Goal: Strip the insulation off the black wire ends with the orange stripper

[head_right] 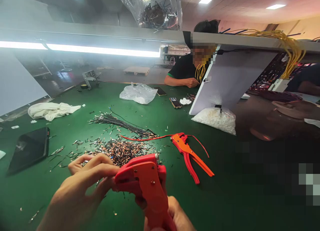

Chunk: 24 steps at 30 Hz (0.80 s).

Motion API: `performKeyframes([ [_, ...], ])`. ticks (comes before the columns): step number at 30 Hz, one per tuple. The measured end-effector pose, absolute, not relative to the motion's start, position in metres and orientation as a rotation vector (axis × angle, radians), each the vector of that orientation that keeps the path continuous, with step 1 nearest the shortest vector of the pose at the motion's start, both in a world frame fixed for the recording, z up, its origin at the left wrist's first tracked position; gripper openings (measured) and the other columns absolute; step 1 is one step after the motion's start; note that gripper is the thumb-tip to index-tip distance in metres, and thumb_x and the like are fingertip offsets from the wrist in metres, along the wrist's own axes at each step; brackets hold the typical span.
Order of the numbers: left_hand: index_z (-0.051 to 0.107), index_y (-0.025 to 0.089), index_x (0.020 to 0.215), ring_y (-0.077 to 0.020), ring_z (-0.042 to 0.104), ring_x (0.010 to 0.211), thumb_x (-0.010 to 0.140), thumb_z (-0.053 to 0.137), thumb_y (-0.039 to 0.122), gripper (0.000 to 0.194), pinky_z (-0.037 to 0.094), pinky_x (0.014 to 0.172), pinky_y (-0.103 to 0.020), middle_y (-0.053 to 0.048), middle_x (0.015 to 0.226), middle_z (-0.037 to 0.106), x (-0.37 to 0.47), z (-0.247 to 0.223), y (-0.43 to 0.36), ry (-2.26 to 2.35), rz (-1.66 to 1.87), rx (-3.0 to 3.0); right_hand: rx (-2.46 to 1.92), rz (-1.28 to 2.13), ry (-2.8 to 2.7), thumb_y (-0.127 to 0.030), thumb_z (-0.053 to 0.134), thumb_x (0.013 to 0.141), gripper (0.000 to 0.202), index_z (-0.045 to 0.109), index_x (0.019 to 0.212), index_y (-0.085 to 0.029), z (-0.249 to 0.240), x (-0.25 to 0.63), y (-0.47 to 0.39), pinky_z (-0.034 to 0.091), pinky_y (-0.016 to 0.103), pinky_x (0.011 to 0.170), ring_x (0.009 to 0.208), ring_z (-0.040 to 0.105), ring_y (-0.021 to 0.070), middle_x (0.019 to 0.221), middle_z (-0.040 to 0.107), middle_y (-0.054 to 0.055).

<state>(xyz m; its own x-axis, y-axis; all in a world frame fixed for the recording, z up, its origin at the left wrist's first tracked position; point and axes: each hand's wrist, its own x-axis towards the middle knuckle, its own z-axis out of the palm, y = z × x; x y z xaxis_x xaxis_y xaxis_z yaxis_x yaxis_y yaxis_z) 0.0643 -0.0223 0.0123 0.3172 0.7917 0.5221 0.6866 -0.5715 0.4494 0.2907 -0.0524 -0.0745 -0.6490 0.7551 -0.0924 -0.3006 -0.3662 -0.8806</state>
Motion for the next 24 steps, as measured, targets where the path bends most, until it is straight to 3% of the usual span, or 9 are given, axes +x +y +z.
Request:
performKeyframes([
  [6,0.057,0.028,0.095,-0.0119,0.059,0.062,0.092,0.054,0.006,0.023,0.026,0.081,-0.038,0.012,0.068,0.059,0.064,0.015,-0.025,1.340,1.135,2.436,-0.603,2.153,-1.045,-0.061,0.080,0.066,0.051,0.059,0.082,-0.017,-0.072,0.287,-0.047,0.032,0.024,0.054,0.053,0.040,0.0089,0.060,0.049,-0.005],
  [11,0.055,0.025,0.096,-0.0123,0.060,0.068,0.092,0.055,0.007,0.019,0.025,0.085,-0.039,0.010,0.073,0.062,0.065,0.017,-0.027,1.387,1.167,2.380,-0.536,2.225,-0.984,-0.056,0.076,0.070,0.051,0.063,0.091,-0.011,-0.069,0.289,-0.048,0.033,0.023,0.056,0.059,0.045,0.0113,0.070,0.056,0.002],
  [24,0.057,0.024,0.090,-0.0136,0.048,0.064,0.094,0.050,0.006,0.019,0.024,0.074,-0.035,0.009,0.066,0.051,0.066,0.022,-0.028,1.343,1.064,2.436,-0.643,2.232,-1.029,-0.047,0.079,0.071,0.042,0.065,0.087,-0.011,-0.052,0.292,-0.049,0.036,0.023,0.061,0.061,0.043,0.0105,0.070,0.054,0.000],
])
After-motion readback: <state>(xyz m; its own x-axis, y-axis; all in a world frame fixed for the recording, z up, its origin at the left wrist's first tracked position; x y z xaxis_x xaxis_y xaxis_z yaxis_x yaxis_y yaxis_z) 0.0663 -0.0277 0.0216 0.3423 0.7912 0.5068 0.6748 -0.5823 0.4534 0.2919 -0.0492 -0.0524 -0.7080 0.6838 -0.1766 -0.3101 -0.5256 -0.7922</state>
